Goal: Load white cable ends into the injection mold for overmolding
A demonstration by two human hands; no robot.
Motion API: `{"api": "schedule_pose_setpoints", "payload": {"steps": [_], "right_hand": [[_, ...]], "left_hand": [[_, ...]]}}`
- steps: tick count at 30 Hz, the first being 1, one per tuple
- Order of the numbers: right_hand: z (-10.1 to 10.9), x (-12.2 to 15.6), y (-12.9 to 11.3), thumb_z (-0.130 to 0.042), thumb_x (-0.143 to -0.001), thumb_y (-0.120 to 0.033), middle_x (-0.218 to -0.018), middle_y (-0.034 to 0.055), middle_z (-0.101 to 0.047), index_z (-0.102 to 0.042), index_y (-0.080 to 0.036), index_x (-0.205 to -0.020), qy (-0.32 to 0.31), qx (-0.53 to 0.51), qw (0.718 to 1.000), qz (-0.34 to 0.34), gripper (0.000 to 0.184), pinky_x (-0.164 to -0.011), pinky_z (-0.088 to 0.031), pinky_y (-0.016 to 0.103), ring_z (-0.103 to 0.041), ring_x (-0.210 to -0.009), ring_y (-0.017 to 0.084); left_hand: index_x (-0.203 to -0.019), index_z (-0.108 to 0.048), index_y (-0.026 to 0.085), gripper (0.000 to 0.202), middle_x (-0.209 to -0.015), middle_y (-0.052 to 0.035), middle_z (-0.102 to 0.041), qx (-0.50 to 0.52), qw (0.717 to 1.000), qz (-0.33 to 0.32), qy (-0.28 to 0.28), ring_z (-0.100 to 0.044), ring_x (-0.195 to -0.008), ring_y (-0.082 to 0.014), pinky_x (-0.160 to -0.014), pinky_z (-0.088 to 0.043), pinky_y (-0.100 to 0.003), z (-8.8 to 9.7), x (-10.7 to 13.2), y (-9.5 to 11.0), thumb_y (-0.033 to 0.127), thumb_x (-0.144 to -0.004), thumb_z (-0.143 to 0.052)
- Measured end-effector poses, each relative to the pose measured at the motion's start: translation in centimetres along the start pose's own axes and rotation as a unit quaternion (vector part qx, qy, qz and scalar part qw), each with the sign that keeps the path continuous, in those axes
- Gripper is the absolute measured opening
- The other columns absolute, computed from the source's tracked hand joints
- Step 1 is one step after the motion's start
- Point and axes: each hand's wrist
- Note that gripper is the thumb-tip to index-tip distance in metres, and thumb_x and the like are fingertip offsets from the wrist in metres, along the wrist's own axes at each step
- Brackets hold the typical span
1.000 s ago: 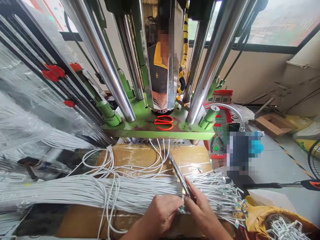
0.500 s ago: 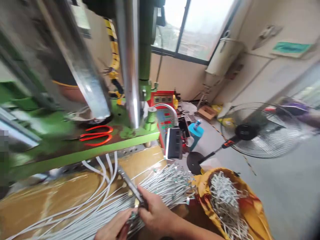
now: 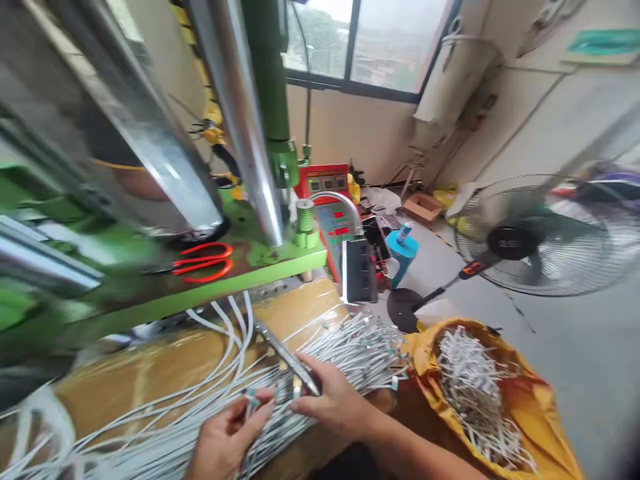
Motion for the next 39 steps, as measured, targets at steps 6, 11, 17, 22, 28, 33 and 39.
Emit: {"api": "schedule_pose_setpoints", "payload": {"steps": [6,11,17,22,28,33,39], "right_hand": [[0.4,-0.7,1.7,-0.067,-0.075,-0.024,-0.092,-0.0008,-0.057,-0.047,-0.021,-0.136,-0.007,0.006,1.000,-0.024,0.065,-0.074,-0.040,0.025,-0.045,-0.076,0.013],[0.2,-0.3,1.4,-0.066,-0.075,-0.027,-0.085,-0.0013,-0.054,-0.048,-0.020,-0.136,-0.002,0.020,0.999,-0.043,0.063,-0.072,-0.040,0.026,-0.044,-0.075,0.014],[0.2,-0.6,1.0,-0.065,-0.074,-0.031,-0.081,-0.0009,-0.051,-0.047,-0.015,-0.136,0.005,0.031,0.998,-0.049,0.067,-0.069,-0.040,0.027,-0.042,-0.071,0.014],[0.0,-0.7,0.8,-0.063,-0.075,-0.032,-0.089,0.0019,-0.057,-0.048,-0.015,-0.136,0.009,0.049,0.998,-0.042,0.065,-0.075,-0.042,0.028,-0.046,-0.076,0.015],[0.3,-0.9,2.7,-0.065,-0.074,-0.037,-0.083,0.0015,-0.058,-0.042,-0.012,-0.141,0.012,0.073,0.995,-0.064,0.075,-0.071,-0.043,0.028,-0.049,-0.072,0.016],[1.0,-1.4,4.0,-0.067,-0.071,-0.046,-0.076,0.0015,-0.060,-0.044,-0.015,-0.140,-0.007,0.072,0.996,-0.046,0.079,-0.067,-0.043,0.028,-0.051,-0.068,0.017],[1.4,-2.2,6.8,-0.067,-0.065,-0.057,-0.073,0.0015,-0.059,-0.039,-0.013,-0.143,-0.010,0.055,0.997,-0.049,0.094,-0.058,-0.038,0.026,-0.046,-0.060,0.014]], "left_hand": [[-0.091,-0.075,0.020,0.016,-0.089,-0.0052,-0.074,-0.161,0.960,-0.207,-0.099,-0.069,-0.077,-0.0159,-0.067,-0.054,-0.020,2.2,-1.6,1.8,0.021,-0.086,-0.060],[-0.100,-0.071,0.020,0.031,-0.095,-0.0044,-0.074,-0.187,0.919,-0.332,-0.103,-0.070,-0.088,-0.0149,-0.080,-0.055,-0.020,2.0,-2.4,1.6,0.004,-0.080,-0.053],[-0.106,-0.068,0.020,0.038,-0.100,-0.0062,-0.073,-0.220,0.901,-0.358,-0.105,-0.069,-0.094,-0.0168,-0.084,-0.055,-0.023,1.8,-3.1,1.0,0.001,-0.079,-0.047],[-0.104,-0.070,0.018,0.026,-0.096,-0.0075,-0.069,-0.209,0.939,-0.247,-0.113,-0.066,-0.087,-0.0170,-0.080,-0.054,-0.025,1.5,-3.2,2.7,0.013,-0.087,-0.050],[-0.094,-0.069,0.017,0.024,-0.085,-0.0050,-0.064,-0.139,0.982,-0.104,-0.073,-0.062,-0.076,-0.0158,-0.072,-0.051,-0.024,2.3,-2.7,3.5,0.030,-0.092,-0.048],[-0.075,-0.063,0.016,0.017,-0.067,-0.0016,-0.066,-0.135,0.989,-0.064,0.021,-0.061,-0.061,-0.0147,-0.060,-0.049,-0.021,2.3,-3.4,2.7,0.029,-0.084,-0.058],[-0.091,-0.071,0.023,0.018,-0.086,-0.0014,-0.076,-0.195,0.956,-0.213,-0.053,-0.071,-0.078,-0.0163,-0.076,-0.054,-0.020,2.6,-4.6,2.4,0.019,-0.085,-0.055]]}}
Point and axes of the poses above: each hand's wrist, its own x-axis away from the middle knuckle, its own z-axis out of the back of the hand, y = z × x
